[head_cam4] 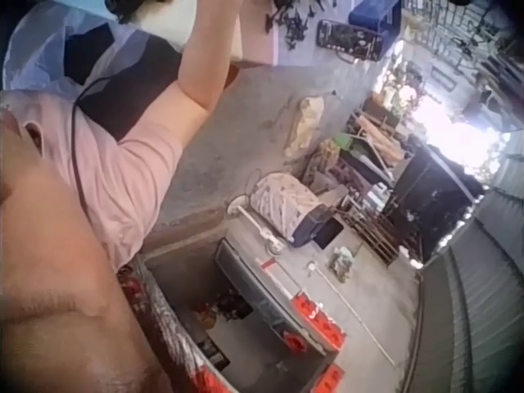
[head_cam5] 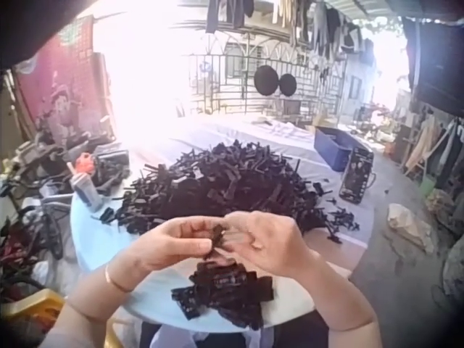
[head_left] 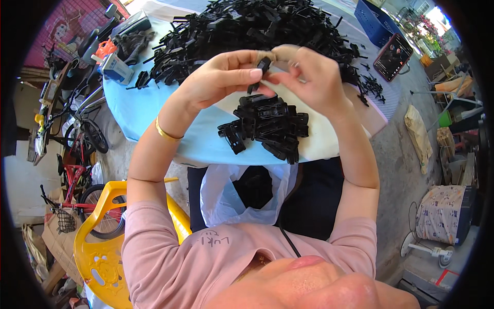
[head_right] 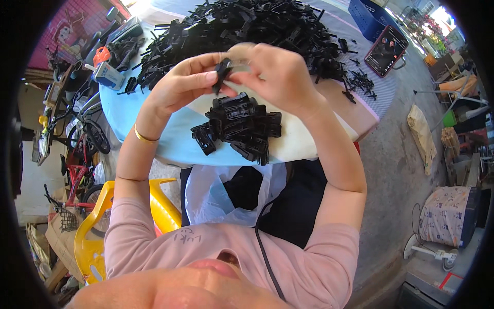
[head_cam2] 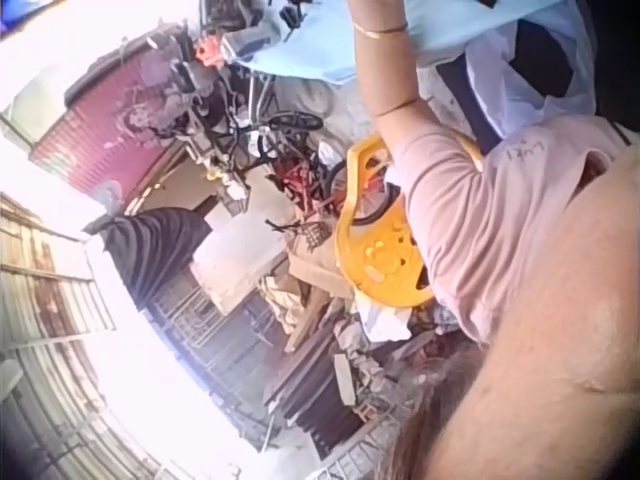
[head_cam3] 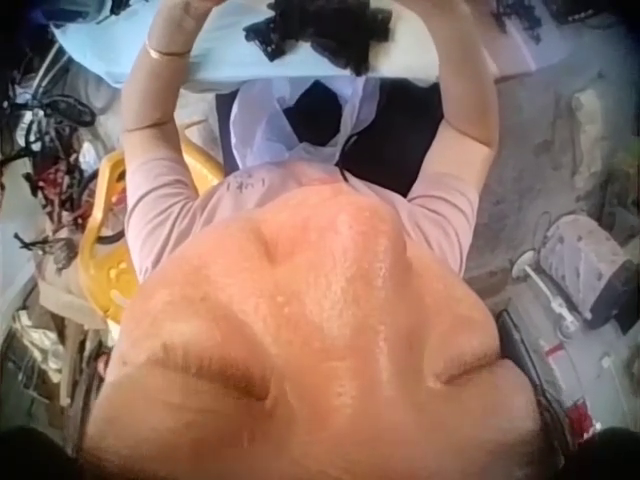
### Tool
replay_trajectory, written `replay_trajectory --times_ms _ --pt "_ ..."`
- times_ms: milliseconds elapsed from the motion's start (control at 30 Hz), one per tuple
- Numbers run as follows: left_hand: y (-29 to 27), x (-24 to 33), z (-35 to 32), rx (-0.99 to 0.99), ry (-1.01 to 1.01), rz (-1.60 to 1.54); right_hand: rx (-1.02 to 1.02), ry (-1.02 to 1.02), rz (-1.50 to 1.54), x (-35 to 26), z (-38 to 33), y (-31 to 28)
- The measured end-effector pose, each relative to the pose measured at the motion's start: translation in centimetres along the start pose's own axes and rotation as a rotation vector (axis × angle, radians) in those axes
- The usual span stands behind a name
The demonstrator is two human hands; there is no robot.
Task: Sorting or assembling small black plastic components at a workstation.
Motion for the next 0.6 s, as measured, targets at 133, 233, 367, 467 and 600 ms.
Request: replay_trajectory --times_ms 133,233,367,467,600 --pt "0.0 0.1 0.3 0.285 0.151 0.224 0.175 0.28 0.394 1.5 -0.5 -0.1" --pt "0.8 0.4 -0.1 0.374 0.192 0.375 0.094 0.538 0.576 1.4 -1.0 1.3" --pt "1.1 0.2 -0.2 0.473 0.282 0.477 0.073 0.613 0.633 1.2 -1.0 1.7" --pt "1.1 0.0 -0.2 0.461 0.292 0.454 0.07 0.646 0.618 1.2 -0.9 1.8" --pt "1.5 -0.1 -0.2 0.508 0.318 0.483 0.083 0.614 0.627 1.2 -1.0 1.9"
Point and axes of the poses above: each hand's wrist, its own z-axis towards the middle knuckle, its own y-axis out of the palm, x = y × z, the point moved 4 cm from there along z, towards the middle knuckle, and after that the axes turned 15 degrees about z, right-handed, at the moved point
